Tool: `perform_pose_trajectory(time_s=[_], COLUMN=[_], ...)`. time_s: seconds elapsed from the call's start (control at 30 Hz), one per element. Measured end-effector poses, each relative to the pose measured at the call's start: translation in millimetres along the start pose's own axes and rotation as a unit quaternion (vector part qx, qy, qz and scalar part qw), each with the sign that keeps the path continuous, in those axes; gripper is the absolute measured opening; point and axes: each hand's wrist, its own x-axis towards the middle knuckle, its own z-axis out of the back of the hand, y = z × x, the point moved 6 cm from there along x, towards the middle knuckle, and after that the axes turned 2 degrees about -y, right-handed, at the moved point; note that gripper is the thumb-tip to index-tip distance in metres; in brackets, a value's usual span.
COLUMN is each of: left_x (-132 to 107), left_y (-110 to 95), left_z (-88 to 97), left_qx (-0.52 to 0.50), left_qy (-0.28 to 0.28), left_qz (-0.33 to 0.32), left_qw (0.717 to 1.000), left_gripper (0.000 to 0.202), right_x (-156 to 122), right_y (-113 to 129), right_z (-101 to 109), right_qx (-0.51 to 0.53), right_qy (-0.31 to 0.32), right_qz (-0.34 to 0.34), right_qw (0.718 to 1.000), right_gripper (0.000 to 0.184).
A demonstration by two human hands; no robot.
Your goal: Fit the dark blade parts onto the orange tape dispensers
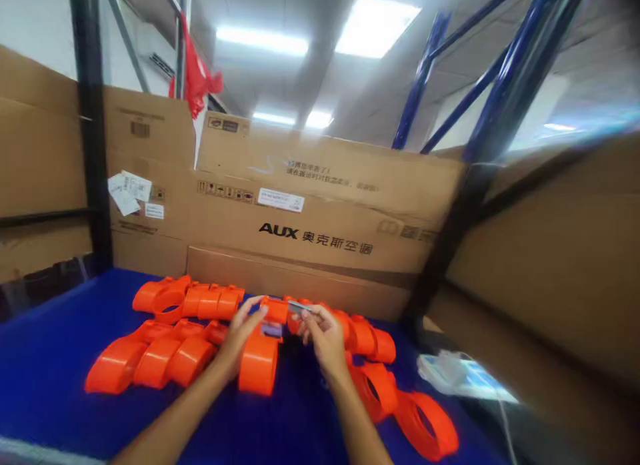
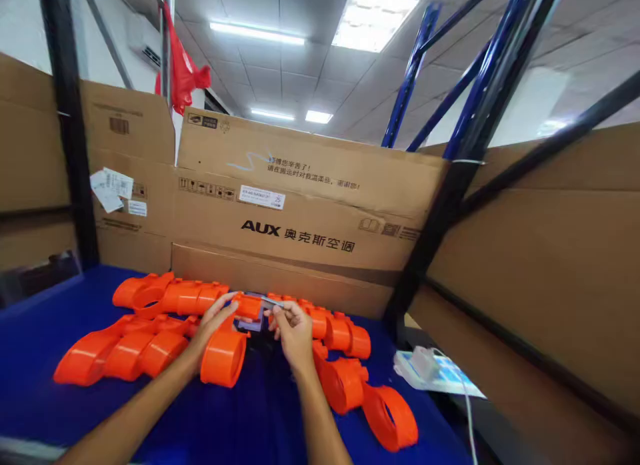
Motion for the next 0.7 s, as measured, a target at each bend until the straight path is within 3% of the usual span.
perform_pose_trajectory(time_s=[0.4, 0.7], left_x=[-14.8, -19.3], left_y=[-20.5, -23.6], left_z=[-8.5, -11.6], left_qx=[0.062, 0.073], left_qy=[0.000, -0.011], left_qz=[-0.047, -0.062], left_qw=[0.997, 0.995], left_gripper=[0.064, 0.067], right_x=[-2.0, -1.8], right_y=[3.3, 2.0], right_z=[-2.0, -2.3], right_qx=[-0.011, -0.014], right_qy=[-0.021, -0.049], right_qz=[0.003, -0.007], right_qw=[1.000, 0.999], right_gripper=[0.030, 0.035])
